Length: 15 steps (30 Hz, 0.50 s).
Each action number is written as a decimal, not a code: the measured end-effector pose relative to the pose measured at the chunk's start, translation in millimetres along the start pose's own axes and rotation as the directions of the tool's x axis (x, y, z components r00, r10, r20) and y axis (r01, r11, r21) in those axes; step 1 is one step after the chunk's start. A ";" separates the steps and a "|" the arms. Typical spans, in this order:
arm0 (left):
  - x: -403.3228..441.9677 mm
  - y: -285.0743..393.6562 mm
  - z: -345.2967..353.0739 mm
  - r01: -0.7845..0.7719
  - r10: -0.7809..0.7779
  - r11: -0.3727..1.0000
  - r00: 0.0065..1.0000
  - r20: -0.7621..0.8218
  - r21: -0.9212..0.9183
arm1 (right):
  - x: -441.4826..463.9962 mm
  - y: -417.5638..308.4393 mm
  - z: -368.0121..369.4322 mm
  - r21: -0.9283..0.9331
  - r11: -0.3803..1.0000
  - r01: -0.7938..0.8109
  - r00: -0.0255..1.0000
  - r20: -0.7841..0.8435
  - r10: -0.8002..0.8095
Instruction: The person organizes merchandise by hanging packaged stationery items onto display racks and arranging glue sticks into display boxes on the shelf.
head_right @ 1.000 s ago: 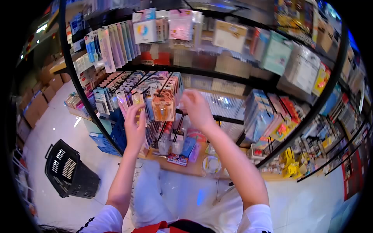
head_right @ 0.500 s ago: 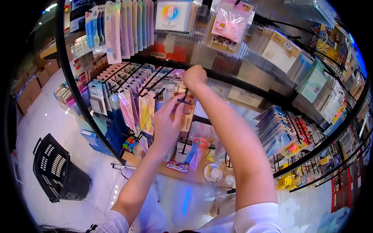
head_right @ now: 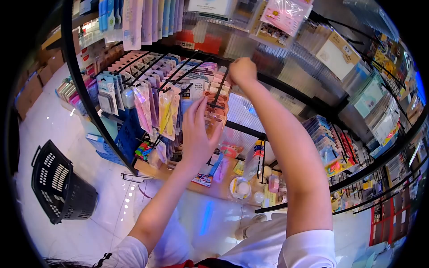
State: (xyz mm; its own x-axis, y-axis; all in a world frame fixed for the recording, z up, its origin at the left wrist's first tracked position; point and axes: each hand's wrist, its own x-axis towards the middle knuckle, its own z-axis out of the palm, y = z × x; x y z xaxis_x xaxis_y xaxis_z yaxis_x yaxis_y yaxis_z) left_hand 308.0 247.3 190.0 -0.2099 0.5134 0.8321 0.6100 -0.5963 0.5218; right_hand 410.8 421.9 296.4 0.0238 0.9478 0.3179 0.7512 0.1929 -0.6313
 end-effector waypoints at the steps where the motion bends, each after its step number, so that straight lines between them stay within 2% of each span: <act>1: -1.3 0.0 1.0 -0.010 0.010 0.999 1.000 0.006 0.036 | 0.8 2.0 -8.2 -0.083 0.992 0.099 0.994 -0.035 -0.103; 2: -0.2 3.4 0.0 0.005 -0.003 0.999 0.999 -0.050 0.046 | 10.6 14.3 -11.4 -0.207 0.951 0.228 0.969 -0.047 -0.243; 4: 6.7 1.8 1.2 0.002 -0.002 1.000 1.000 -0.022 -0.025 | 31.8 36.5 -9.2 -0.437 0.779 0.449 0.861 -0.022 -0.508; 7: 20.0 -4.6 8.9 -0.036 0.035 0.989 0.999 -0.008 -0.142 | 44.5 39.6 -9.5 -0.281 0.826 0.488 0.872 0.187 -0.452; 8: 22.3 -6.6 7.4 -0.041 0.044 0.985 0.999 0.013 -0.166 | 64.5 57.8 -1.7 -0.138 0.821 0.554 0.824 0.231 -0.517; 11: 33.4 -10.4 5.2 -0.115 0.114 0.985 0.993 -0.010 -0.130 | 82.4 65.8 -4.3 0.146 0.884 0.444 0.791 0.400 -0.463; 12: 36.4 -12.2 6.6 -0.141 0.140 0.982 0.990 -0.019 -0.127 | 70.0 55.6 -11.0 0.229 0.894 0.385 0.796 0.407 -0.448; 15: 47.3 -11.4 12.9 -0.170 0.163 0.978 0.984 -0.070 -0.118 | 63.4 50.5 -13.0 0.112 0.914 0.391 0.840 0.363 -0.404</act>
State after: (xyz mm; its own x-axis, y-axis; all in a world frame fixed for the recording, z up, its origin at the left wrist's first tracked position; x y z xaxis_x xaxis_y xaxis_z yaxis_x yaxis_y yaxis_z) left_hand 301.0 286.4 221.0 -0.1607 0.3649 0.9171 0.5420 -0.7439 0.3910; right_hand 458.8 488.4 293.9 -0.5227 0.8102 0.2652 0.6218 0.5751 -0.5316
